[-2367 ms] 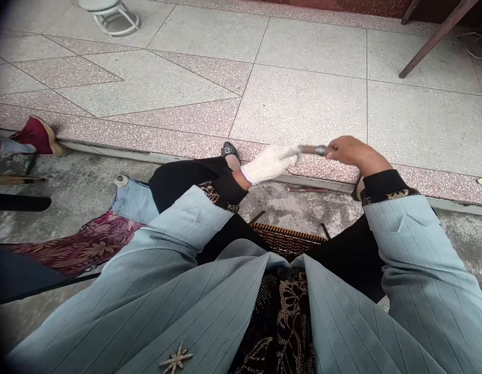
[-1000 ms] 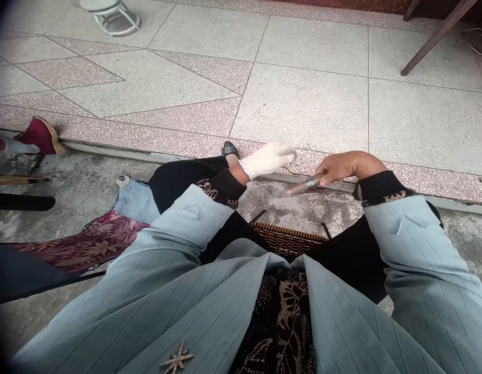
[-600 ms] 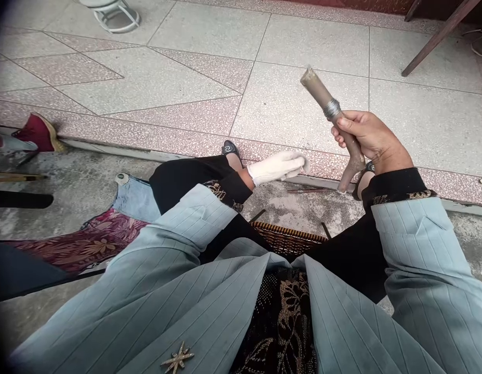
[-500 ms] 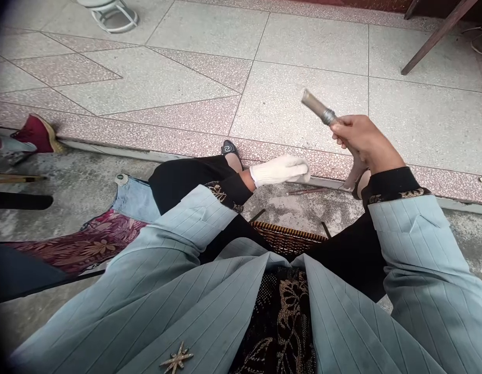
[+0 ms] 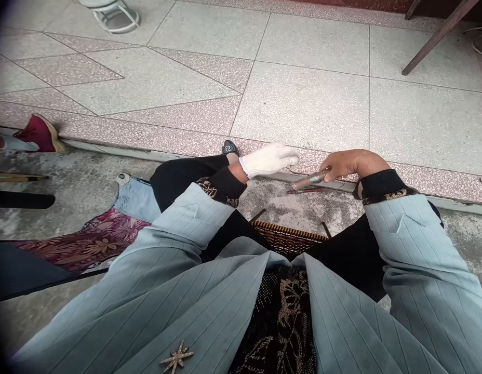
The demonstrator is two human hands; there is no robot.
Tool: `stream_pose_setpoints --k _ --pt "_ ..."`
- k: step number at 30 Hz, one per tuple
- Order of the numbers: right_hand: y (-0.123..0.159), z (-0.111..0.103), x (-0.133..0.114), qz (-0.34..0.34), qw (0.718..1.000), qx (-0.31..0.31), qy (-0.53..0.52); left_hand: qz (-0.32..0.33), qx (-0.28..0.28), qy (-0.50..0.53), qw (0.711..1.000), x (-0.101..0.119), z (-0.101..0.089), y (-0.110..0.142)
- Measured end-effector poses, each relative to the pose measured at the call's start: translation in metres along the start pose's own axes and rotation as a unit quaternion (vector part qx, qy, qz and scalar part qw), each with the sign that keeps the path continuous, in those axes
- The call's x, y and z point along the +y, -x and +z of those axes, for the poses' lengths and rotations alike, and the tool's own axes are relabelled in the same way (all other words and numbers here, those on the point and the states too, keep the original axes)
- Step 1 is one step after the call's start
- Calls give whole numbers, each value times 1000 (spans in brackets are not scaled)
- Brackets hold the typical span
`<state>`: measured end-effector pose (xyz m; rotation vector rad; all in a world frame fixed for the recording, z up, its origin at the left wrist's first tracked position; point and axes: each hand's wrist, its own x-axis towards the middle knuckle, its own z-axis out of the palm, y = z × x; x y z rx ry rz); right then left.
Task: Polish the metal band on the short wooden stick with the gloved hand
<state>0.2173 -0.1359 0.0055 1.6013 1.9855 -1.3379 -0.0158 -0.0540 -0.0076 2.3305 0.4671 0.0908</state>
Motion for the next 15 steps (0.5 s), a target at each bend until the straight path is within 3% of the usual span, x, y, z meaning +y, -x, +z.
stream_pose_setpoints --k 3,5,8,11,13,15 --pt "8 -2 -7 -65 992 -75 -79 -26 15 12 999 -7 -6 -2" --pt "19 -7 -12 -81 989 -51 -116 -31 22 58 998 -9 -5 -2" --pt "38 -15 -15 -113 969 81 -206 -32 19 156 987 -7 3 0" --pt "45 -17 -12 -132 909 239 -316 -22 -16 213 977 -2 17 2" --pt "40 -15 -9 -105 878 307 -352 2 -40 211 977 1 24 1" --pt "31 -14 -7 -44 867 347 -355 33 -44 174 983 1 27 -1"
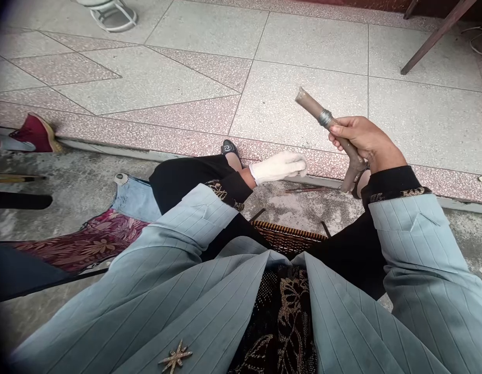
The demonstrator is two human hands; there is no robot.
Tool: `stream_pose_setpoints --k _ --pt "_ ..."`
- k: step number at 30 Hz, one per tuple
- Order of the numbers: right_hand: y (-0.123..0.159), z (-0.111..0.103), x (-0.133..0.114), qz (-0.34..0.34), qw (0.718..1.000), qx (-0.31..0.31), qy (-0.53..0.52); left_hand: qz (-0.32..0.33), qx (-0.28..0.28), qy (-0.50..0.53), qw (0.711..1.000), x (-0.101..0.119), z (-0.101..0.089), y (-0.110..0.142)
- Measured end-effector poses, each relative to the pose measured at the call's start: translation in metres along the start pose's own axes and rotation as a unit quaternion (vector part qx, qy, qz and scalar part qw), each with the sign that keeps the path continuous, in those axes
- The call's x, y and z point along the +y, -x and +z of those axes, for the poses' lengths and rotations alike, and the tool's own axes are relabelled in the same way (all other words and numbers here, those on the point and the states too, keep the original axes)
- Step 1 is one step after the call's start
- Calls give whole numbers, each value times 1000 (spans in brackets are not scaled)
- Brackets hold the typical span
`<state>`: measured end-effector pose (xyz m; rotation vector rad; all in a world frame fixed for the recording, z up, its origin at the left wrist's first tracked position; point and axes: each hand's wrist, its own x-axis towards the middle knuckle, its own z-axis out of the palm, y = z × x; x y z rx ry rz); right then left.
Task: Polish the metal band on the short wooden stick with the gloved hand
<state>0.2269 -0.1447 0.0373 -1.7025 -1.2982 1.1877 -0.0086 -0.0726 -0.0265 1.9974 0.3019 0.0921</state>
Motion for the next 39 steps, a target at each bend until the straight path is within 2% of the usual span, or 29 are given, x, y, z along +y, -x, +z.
stream_pose_setpoints --k 2,4,6,9,11,13,16,18,20,23,25,27,30,39 --pt "-8 5 6 47 995 41 76 23 2 -54 998 -2 0 -3" --pt "-14 8 11 76 974 60 204 36 -4 -96 995 -5 -1 -5" --pt "-19 10 15 76 941 51 325 34 -12 -118 992 -8 -1 -6" --pt "-23 12 19 73 901 5 428 23 -17 -134 991 -11 0 -5" --pt "-24 15 22 94 879 -60 464 7 -8 -138 990 -10 0 -4" --pt "-23 18 24 110 865 -153 465 -16 7 -133 991 -7 -3 -3" --pt "-16 20 21 97 861 -322 382 -32 23 -124 991 -5 -9 -1" --pt "-10 17 13 75 869 -383 304 -21 26 -105 994 -6 -12 0" --pt "-3 11 3 49 902 -360 231 -9 35 -44 998 -9 -13 0" --pt "4 1 -8 -16 969 -225 103 -6 45 63 997 -12 -8 1" --pt "5 -2 -9 -44 989 -132 42 -15 37 96 995 -10 -3 1" --pt "3 -3 -5 -43 996 -72 19 -23 25 112 993 -6 2 2" --pt "-3 0 3 -17 999 -30 27 -36 24 116 992 2 4 1" --pt "-8 1 8 28 998 -13 56 10 18 140 990 -6 7 -3"
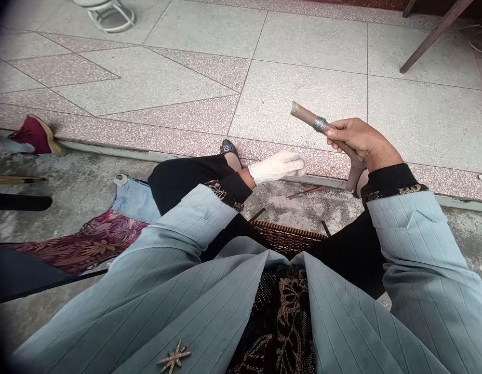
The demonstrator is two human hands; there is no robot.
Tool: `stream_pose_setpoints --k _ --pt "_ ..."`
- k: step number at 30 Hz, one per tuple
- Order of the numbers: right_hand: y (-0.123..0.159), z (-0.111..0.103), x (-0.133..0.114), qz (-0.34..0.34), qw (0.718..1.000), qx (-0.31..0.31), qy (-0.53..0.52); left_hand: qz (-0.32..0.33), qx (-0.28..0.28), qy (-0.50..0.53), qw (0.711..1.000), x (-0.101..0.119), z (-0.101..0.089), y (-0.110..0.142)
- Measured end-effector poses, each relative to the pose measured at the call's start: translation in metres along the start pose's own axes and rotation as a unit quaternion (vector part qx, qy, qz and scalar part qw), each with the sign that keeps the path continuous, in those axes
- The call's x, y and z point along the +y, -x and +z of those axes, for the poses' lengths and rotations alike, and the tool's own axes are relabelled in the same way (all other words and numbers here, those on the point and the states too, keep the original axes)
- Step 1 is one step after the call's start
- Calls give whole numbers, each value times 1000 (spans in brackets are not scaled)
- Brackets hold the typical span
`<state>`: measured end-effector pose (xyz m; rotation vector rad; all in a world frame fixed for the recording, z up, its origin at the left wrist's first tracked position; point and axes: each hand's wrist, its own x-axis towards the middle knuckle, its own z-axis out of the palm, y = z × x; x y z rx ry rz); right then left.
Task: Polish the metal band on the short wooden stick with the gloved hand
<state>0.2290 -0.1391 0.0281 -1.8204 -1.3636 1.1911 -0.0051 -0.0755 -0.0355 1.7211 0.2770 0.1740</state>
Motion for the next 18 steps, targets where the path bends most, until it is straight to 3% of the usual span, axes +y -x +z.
stream_pose_setpoints --k 8,14,18 --pt "0 1 -1 9 999 8 -34 -16 18 -19 1000 6 2 2" --pt "6 0 -7 -42 999 12 -28 -4 30 -161 986 13 1 6" --pt "5 1 -7 -33 997 38 58 4 36 -223 974 11 -1 5"
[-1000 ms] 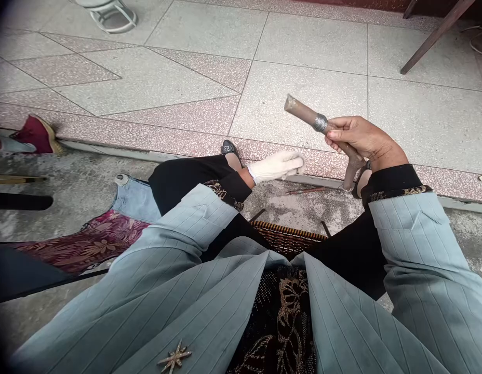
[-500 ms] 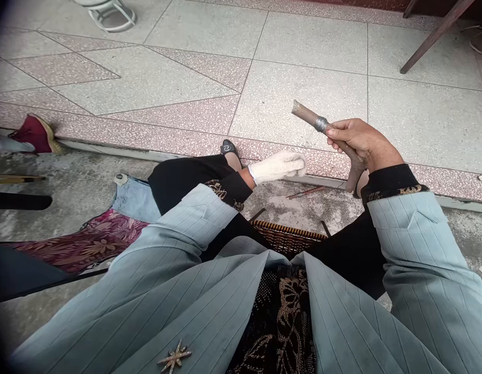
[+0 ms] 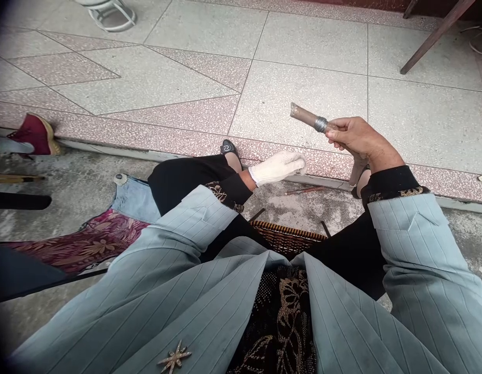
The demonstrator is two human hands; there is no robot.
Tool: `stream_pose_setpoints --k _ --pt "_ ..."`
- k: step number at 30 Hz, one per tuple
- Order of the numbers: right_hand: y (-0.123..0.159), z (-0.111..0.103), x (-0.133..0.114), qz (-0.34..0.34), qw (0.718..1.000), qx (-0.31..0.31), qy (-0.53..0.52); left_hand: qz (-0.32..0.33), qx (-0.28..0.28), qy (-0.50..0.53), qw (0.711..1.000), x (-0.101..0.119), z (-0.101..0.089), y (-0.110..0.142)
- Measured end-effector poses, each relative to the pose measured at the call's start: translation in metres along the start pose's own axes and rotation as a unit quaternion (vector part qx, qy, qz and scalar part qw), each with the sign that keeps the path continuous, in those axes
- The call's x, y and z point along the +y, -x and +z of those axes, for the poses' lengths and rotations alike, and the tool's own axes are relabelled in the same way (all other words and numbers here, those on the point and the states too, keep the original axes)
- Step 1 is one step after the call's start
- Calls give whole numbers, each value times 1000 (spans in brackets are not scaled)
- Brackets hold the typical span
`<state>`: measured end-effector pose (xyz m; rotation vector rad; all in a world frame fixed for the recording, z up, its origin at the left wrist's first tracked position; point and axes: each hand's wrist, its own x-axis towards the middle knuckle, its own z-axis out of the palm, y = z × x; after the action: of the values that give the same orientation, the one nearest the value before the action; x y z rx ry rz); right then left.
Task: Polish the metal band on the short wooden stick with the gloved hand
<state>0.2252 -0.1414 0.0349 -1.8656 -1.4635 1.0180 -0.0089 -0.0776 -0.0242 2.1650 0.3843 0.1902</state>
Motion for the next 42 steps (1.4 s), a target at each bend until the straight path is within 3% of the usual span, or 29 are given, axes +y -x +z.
stream_pose_setpoints --k 2,4,7,9,11,13,16,19,21,26,29,32,35,38,42 --pt "-3 4 3 27 993 13 110 6 -7 -46 999 -3 0 -1" --pt "-7 11 8 52 971 -18 233 7 -21 -115 993 -7 0 -1" --pt "-9 21 13 53 932 -199 297 6 -51 -198 979 -11 -3 -1" --pt "-6 22 12 33 907 -342 244 21 -69 -197 978 -14 -7 0" --pt "-1 17 7 6 900 -405 161 42 -67 -141 987 -15 -12 0" --pt "5 8 0 -21 929 -361 74 42 -36 -37 998 -17 -14 0" --pt "10 0 -6 -63 968 -224 -90 7 12 83 996 -15 -12 -1" --pt "7 1 -5 -86 955 -124 -257 6 -7 59 998 -11 -5 -2" --pt "2 5 -1 -62 948 -68 -303 19 -26 25 999 -8 0 -2" --pt "-9 10 9 37 978 20 -202 38 -39 -4 999 -5 2 -3" --pt "-13 16 14 65 997 49 2 43 -52 -47 997 -8 2 -4" --pt "-16 24 16 69 966 28 248 41 -71 -91 992 -11 4 -5" --pt "-18 32 15 68 924 -34 376 32 -75 -132 988 -13 4 -5" --pt "-18 35 16 74 900 -119 412 8 -69 -158 985 -14 1 -5" --pt "-14 29 18 57 900 -293 316 13 -51 -162 985 -19 -7 -5"
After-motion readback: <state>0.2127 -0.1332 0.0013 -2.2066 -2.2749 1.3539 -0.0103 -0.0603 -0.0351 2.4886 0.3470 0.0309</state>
